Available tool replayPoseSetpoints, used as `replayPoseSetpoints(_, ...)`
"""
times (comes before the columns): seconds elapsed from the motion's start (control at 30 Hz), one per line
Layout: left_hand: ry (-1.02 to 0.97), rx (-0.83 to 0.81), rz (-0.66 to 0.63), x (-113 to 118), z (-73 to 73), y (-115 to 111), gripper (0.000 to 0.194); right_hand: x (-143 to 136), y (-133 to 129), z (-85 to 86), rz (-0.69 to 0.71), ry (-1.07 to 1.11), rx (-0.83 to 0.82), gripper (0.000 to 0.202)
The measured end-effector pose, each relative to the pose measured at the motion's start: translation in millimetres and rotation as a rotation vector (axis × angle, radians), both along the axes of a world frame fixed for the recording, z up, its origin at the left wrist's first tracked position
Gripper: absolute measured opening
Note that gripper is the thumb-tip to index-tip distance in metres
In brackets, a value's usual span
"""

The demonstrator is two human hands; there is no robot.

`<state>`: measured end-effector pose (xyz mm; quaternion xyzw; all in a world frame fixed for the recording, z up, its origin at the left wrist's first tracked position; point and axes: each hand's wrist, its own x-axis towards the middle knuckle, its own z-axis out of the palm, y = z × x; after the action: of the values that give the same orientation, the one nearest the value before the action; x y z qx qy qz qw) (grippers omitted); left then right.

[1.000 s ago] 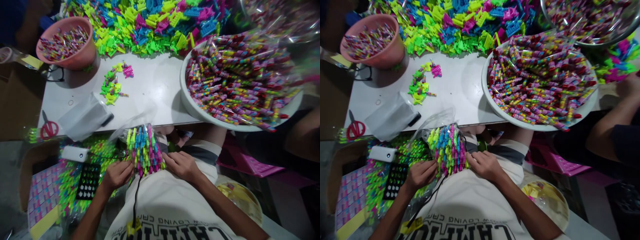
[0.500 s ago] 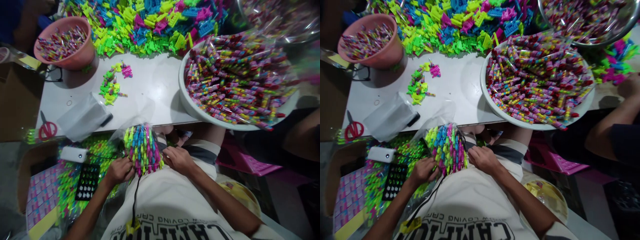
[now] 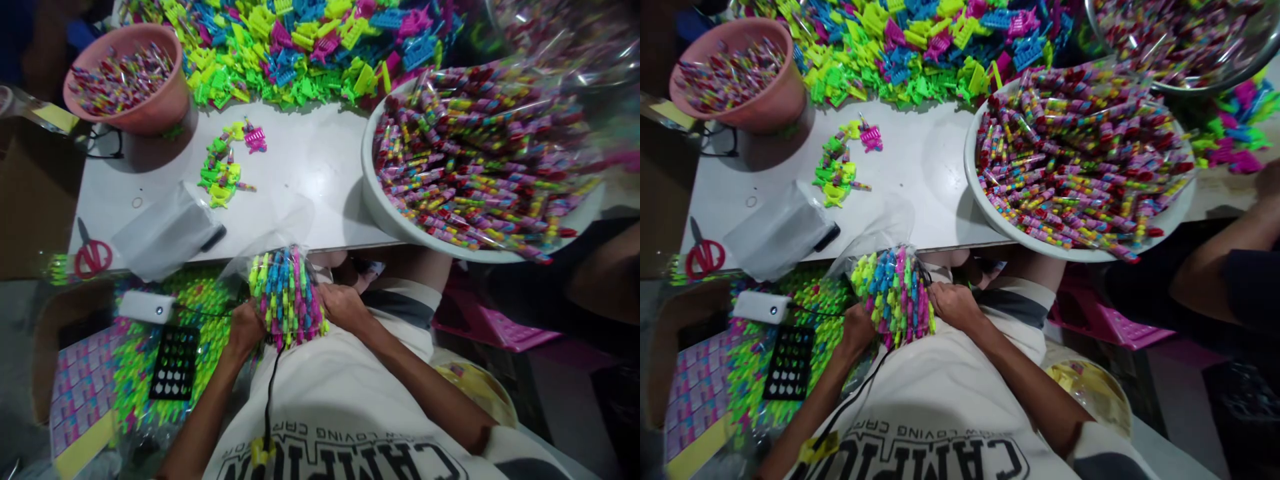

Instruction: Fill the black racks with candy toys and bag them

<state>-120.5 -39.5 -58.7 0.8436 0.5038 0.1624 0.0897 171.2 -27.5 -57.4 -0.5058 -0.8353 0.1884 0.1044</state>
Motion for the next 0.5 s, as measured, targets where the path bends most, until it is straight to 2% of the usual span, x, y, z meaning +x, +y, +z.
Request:
replayPoseSetpoints(0.27, 0.023, 0.003, -0.196, 0.4, 11.8, -17.7, 0.03, 12.1, -8.1, 6.6, 0.139, -0.045, -0.144, 0.037)
replayPoseSetpoints(0.5, 0.053, -0.03, -0.301, 2.1, 21.5, -17.2, 0.028, 21.6, -9.4, 20.0, 0.277, -0.092, -0.244, 0.029)
